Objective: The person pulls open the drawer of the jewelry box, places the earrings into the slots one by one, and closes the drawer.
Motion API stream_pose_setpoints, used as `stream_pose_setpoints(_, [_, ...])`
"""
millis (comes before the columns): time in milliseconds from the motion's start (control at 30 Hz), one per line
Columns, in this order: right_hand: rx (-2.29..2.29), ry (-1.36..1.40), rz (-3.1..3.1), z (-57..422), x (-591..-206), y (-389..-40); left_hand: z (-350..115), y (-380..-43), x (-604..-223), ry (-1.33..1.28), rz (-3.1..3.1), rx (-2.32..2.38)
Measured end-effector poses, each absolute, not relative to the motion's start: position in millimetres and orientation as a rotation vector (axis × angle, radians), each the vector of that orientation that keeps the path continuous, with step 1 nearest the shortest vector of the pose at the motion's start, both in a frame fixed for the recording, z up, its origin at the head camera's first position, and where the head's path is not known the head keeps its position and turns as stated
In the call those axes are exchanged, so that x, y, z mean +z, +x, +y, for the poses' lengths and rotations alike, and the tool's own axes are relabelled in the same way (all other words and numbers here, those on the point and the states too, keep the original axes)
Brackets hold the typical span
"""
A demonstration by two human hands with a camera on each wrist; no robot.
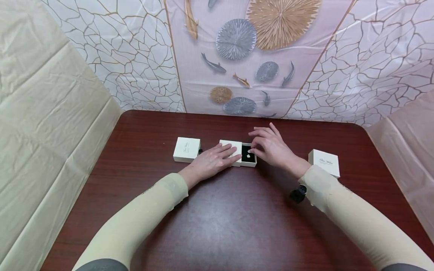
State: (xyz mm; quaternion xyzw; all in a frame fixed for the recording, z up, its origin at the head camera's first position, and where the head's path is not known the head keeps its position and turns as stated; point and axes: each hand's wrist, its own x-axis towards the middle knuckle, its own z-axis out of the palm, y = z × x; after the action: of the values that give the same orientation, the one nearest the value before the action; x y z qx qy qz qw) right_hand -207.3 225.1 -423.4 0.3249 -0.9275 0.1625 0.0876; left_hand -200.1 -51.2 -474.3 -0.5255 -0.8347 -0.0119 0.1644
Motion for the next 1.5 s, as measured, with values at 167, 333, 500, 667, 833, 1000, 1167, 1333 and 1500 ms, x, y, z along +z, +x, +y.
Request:
stream_pose_setpoints(167, [0.486, 0.945, -2.767, 233.9, -418.9, -206.2, -51.1, -200.3, -474.1, -1.499, -2.378, -0.036])
stream_pose_setpoints(333, [0.479, 0.939, -2.777, 242.8, -419.1, -204.5, -51.1, -200.1, -474.1, -1.501, -2.378, -0.044])
stream_pose_setpoints(500, [0.467, 0.943, -2.803, 249.7, -421.2, -202.8, -51.0, -200.2, -474.3, -1.501, -2.374, -0.048])
stream_pose_setpoints(667, [0.456, 0.941, -2.845, 252.0, -425.4, -201.8, -51.2, -200.4, -474.5, -1.502, -2.373, -0.049])
stream_pose_setpoints(833, [0.469, 0.943, -2.869, 251.3, -429.5, -201.3, -51.3, -200.1, -473.9, -1.506, -2.376, -0.047])
stream_pose_setpoints(1000, [0.503, 0.928, -2.888, 249.8, -431.7, -202.2, -51.7, -199.7, -473.1, -1.511, -2.375, -0.058])
stream_pose_setpoints(1167, [0.526, 0.921, -2.894, 248.7, -434.4, -203.7, -52.1, -199.5, -472.9, -1.516, -2.374, -0.064])
stream_pose_setpoints(1333, [0.532, 0.915, -2.902, 247.8, -436.3, -205.6, -52.4, -200.4, -474.0, -1.517, -2.375, -0.080])
stream_pose_setpoints(1500, [0.539, 0.903, -2.916, 247.3, -438.1, -207.2, -52.4, -201.6, -475.3, -1.517, -2.377, -0.094])
